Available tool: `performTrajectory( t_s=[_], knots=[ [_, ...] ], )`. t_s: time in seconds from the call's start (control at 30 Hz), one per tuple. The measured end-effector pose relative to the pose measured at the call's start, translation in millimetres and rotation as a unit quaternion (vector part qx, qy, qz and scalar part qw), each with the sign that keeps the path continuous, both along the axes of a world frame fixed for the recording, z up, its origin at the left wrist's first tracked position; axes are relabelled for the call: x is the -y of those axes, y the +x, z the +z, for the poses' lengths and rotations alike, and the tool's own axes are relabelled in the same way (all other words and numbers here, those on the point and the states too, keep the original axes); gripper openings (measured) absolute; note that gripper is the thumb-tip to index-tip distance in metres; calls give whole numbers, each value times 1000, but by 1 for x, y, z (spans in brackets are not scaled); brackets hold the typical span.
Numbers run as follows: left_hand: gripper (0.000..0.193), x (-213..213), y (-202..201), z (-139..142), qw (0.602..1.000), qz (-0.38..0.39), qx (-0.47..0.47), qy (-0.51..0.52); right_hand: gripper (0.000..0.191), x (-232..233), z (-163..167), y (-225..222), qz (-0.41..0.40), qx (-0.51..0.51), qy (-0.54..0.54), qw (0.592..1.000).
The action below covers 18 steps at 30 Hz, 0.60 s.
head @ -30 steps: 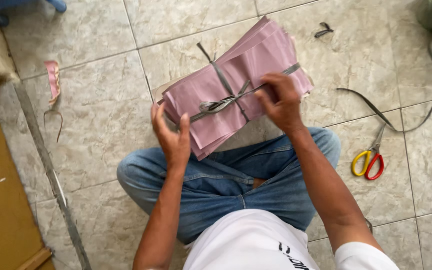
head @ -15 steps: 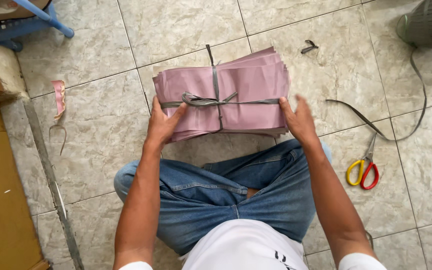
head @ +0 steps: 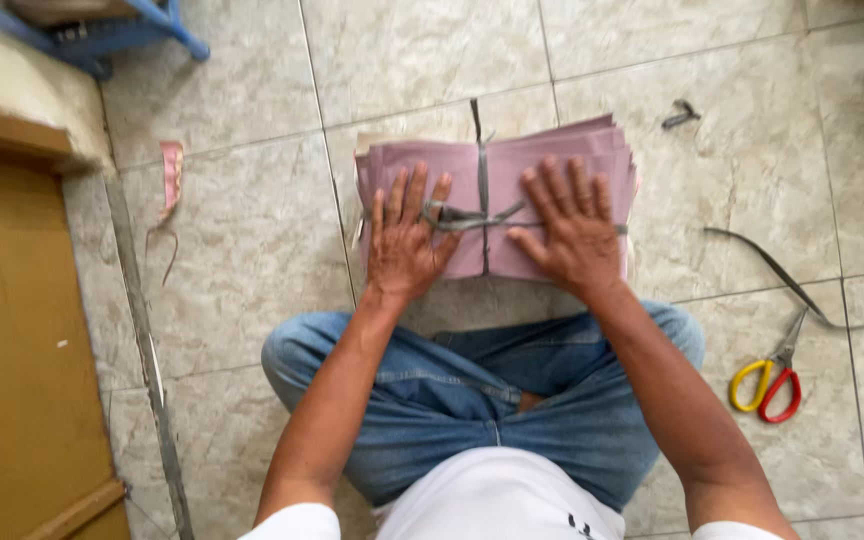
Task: The person sits on the floor and ties a stack of pink fabric pieces together with a gray elastic strap, wrapping the strap around the bundle and knotting it. They then pick up scissors and cut the strap material.
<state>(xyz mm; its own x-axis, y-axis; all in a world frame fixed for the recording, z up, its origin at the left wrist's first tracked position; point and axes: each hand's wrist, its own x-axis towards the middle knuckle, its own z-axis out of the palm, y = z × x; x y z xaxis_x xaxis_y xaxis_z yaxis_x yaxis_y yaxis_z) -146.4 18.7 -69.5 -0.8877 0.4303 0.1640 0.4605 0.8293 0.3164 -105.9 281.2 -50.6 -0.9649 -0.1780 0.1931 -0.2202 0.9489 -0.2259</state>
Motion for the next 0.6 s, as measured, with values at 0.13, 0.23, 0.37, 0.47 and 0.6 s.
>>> performTrajectory(
  t_s=[0.13, 0.23, 0.37, 0.47, 0.6],
  knots=[
    [71, 25, -5, -6, 994, 78, 63, 50, 73, -18, -11, 18, -71, 8, -57, 996],
    [75, 45, -4, -11, 984, 80, 125, 98, 68, -23, -20, 24, -78, -14, -121, 990],
    [82, 52, -6, -11, 973, 78, 161, 149, 70, -44, -30, 44, -147, 22, -292, 945],
    [85, 44, -5, -1, 971, 132, 198, 22, 66, -61, -41, 66, -293, 185, -294, 891],
    [73, 17, 6, 19, 987, 125, 54, 80, 75, -73, -50, 74, -396, 121, -497, 763]
  ],
)
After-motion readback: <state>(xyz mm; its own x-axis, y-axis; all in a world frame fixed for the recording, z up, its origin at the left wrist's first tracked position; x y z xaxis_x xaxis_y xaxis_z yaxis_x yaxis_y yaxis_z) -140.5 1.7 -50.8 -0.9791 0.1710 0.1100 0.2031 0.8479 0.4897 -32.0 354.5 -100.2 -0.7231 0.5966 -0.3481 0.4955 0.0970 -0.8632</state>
